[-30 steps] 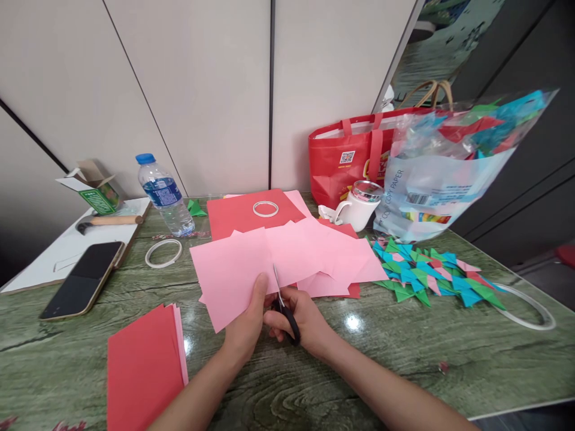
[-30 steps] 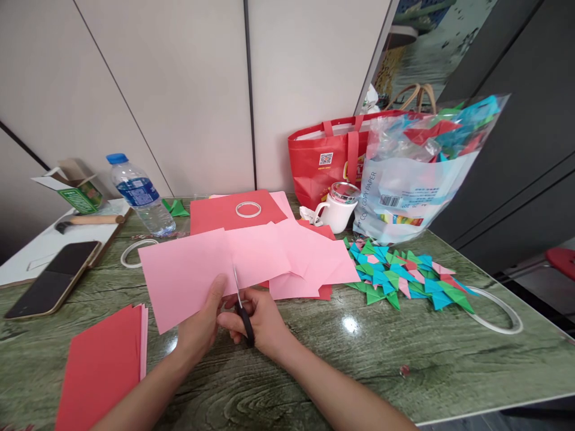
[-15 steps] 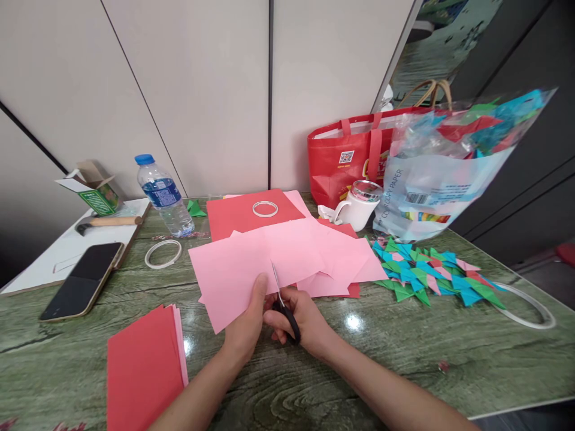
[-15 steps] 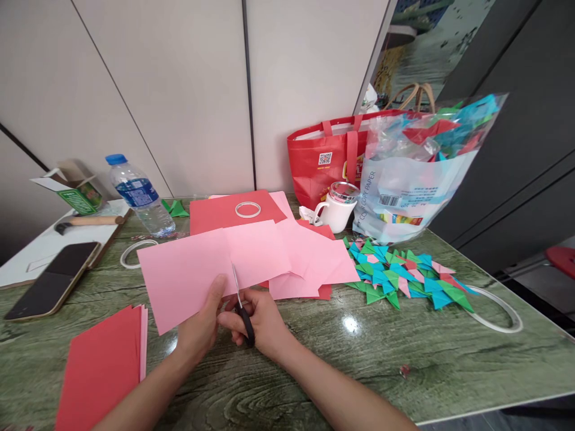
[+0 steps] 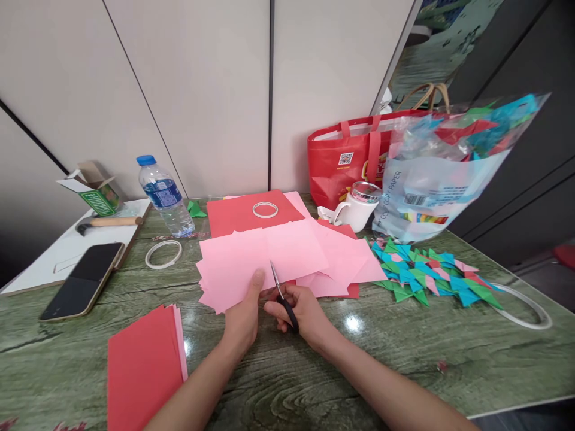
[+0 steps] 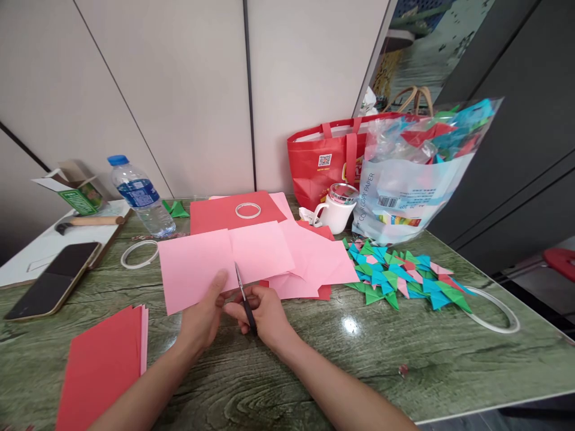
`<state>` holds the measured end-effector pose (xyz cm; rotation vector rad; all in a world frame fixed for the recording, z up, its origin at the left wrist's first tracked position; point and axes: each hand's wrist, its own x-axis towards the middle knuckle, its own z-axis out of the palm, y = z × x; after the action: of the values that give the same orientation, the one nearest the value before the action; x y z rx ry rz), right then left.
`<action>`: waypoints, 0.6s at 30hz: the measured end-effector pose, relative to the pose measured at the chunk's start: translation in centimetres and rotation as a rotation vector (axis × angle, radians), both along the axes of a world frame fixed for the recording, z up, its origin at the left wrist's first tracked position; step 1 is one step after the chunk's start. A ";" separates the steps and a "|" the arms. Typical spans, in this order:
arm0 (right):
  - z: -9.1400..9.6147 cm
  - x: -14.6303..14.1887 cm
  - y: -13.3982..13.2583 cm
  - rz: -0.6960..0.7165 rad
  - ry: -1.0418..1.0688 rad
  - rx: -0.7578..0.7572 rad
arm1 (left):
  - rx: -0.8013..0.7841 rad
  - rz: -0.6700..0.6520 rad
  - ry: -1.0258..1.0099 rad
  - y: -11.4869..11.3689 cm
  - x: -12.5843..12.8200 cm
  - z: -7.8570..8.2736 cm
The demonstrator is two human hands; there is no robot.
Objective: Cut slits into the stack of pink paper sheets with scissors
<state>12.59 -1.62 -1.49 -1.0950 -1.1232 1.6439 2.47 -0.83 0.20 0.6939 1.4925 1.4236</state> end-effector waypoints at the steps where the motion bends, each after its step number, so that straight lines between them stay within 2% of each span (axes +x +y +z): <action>1: 0.0 0.0 0.0 -0.003 0.000 -0.007 | 0.018 0.003 -0.016 0.0 0.0 0.1; 3: -0.1 0.1 0.2 -0.024 0.023 -0.028 | 0.084 -0.068 -0.102 0.1 0.0 0.4; 6: -0.2 0.7 0.8 -0.133 0.103 -0.090 | 0.168 -0.254 -0.262 0.2 0.0 0.7; 8: -0.3 1.2 1.3 -0.208 0.117 -0.093 | 0.184 -0.299 -0.285 0.3 -0.1 0.6; 10: -0.4 1.7 1.6 -0.208 0.124 -0.107 | 0.145 -0.265 -0.220 0.4 -0.3 0.3; 13: -0.4 1.7 1.7 -0.136 0.133 -0.098 | 0.074 -0.205 -0.057 0.7 -0.6 -0.4; 18: -0.3 1.2 1.1 -0.026 0.158 -0.008 | 0.134 -0.276 0.185 1.0 -1.2 -0.8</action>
<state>13.75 -0.50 -1.77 -0.9630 -0.9967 1.6844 1.29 0.21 -0.55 1.0956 1.3849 1.2809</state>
